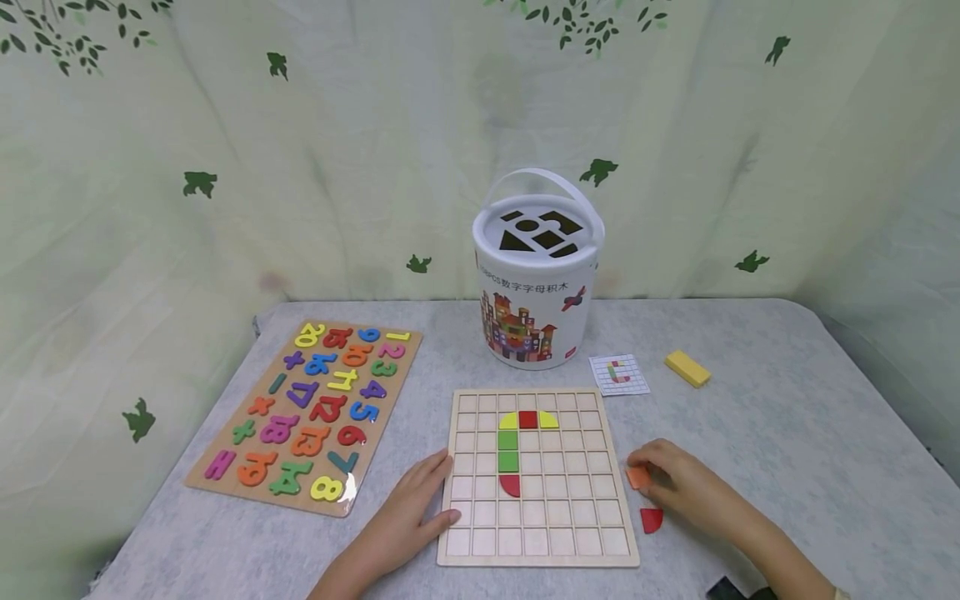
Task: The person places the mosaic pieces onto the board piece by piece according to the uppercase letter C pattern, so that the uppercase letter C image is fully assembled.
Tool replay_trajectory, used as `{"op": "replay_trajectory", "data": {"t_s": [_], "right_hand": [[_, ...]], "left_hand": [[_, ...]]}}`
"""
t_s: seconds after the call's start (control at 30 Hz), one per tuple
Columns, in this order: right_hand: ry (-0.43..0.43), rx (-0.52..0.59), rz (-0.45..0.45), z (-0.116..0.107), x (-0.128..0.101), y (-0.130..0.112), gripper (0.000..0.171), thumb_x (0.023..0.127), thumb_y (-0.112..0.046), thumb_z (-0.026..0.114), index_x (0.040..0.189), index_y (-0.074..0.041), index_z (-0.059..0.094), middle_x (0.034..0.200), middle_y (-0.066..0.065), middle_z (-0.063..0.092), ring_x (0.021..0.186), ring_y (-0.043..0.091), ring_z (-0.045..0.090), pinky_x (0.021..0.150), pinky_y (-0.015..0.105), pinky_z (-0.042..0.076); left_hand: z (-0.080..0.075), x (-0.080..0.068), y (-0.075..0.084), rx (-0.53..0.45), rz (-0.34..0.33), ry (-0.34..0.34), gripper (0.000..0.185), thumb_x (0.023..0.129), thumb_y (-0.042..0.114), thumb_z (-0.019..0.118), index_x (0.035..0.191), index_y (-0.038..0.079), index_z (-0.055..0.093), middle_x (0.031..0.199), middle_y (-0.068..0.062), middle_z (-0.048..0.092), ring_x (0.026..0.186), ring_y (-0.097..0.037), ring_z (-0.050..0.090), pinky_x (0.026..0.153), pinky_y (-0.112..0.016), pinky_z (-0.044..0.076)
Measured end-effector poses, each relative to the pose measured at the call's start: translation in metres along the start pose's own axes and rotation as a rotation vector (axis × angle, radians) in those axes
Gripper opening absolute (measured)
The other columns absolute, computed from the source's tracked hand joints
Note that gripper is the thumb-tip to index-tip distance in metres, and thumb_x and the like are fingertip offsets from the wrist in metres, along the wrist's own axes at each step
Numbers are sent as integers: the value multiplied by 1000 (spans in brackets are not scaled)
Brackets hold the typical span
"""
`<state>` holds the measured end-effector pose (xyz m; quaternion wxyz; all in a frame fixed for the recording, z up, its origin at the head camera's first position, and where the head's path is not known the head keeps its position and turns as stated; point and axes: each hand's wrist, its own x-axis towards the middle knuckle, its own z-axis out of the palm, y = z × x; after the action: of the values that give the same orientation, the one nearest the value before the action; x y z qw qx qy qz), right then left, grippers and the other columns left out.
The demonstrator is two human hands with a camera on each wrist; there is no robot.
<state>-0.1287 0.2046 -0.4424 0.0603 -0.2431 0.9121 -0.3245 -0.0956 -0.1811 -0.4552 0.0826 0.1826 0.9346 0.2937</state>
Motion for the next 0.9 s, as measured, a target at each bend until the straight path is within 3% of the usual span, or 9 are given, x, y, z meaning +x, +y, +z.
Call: {"op": "replay_trajectory", "data": {"t_s": [0.13, 0.3, 0.63, 0.9], "right_hand": [[22, -54, 18, -1, 2, -5, 19, 80, -10, 68, 98, -11, 62, 97, -4, 54, 89, 12, 53, 77, 29, 48], [14, -41, 95, -3, 7, -22, 22, 81, -21, 68, 101, -16, 61, 99, -6, 54, 89, 12, 51, 73, 29, 48], [58, 58, -93, 16, 29, -64, 24, 84, -20, 65, 107, -14, 60, 100, -13, 53, 87, 10, 51, 71, 26, 49], [-18, 97, -110, 48, 48, -69, 28, 85, -30, 63, 106, -12, 60, 96, -10, 54, 85, 8, 50, 73, 23, 47]], "left_hand": [[1, 0, 0, -3, -1, -1, 70, 87, 40, 56, 141, 6, 29, 145, -6, 23, 132, -25, 18, 103, -46, 24], [1, 0, 0, -2, -3, 0, 70, 87, 41, 56, 141, 7, 29, 146, -6, 23, 132, -25, 18, 102, -46, 25], [0, -1, 0, -2, -7, 1, 70, 87, 41, 56, 141, 7, 29, 146, -5, 23, 132, -25, 18, 102, -46, 25], [0, 0, 0, -9, -8, -1, 70, 86, 41, 56, 141, 7, 29, 146, -4, 23, 132, -24, 18, 102, -46, 25]]}}
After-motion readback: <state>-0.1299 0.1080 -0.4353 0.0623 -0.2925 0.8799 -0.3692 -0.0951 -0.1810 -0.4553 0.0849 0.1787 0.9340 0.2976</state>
